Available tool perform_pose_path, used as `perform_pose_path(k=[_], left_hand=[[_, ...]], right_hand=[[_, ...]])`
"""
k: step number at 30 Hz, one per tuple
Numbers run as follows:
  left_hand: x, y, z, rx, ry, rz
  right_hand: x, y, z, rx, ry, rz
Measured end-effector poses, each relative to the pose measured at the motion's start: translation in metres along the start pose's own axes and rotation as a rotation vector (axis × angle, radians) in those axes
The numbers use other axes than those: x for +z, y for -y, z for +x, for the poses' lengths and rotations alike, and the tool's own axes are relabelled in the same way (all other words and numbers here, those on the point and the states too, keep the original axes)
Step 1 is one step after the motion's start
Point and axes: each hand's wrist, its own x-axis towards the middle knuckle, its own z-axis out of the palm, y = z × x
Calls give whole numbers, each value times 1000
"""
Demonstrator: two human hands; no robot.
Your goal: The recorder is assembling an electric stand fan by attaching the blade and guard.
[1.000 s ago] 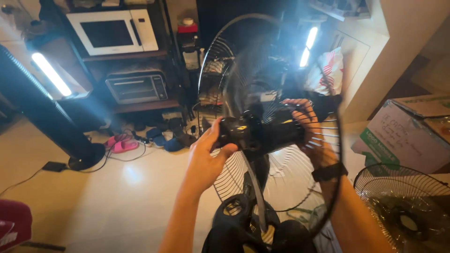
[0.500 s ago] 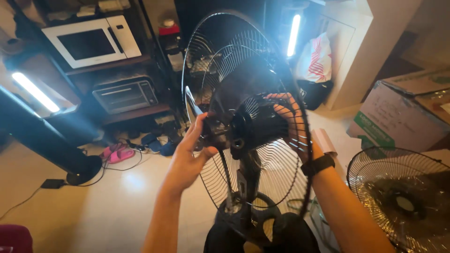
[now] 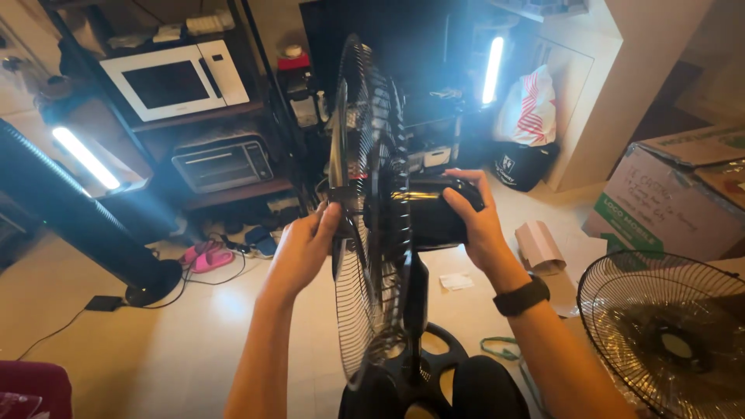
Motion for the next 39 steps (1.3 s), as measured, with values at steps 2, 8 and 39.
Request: perform_pose_path(k=[2,8,39], left_hand=[[1,11,11,-47,-1,29],[3,16,37,-159,-12,-7],[25,-57,-78,359,-378,-26]], right_hand=[[-1,-1,-8,-113,-6,-177],[-3,3,-20,-269,-53,-425],[-44,-5,13,141,-40,-364]])
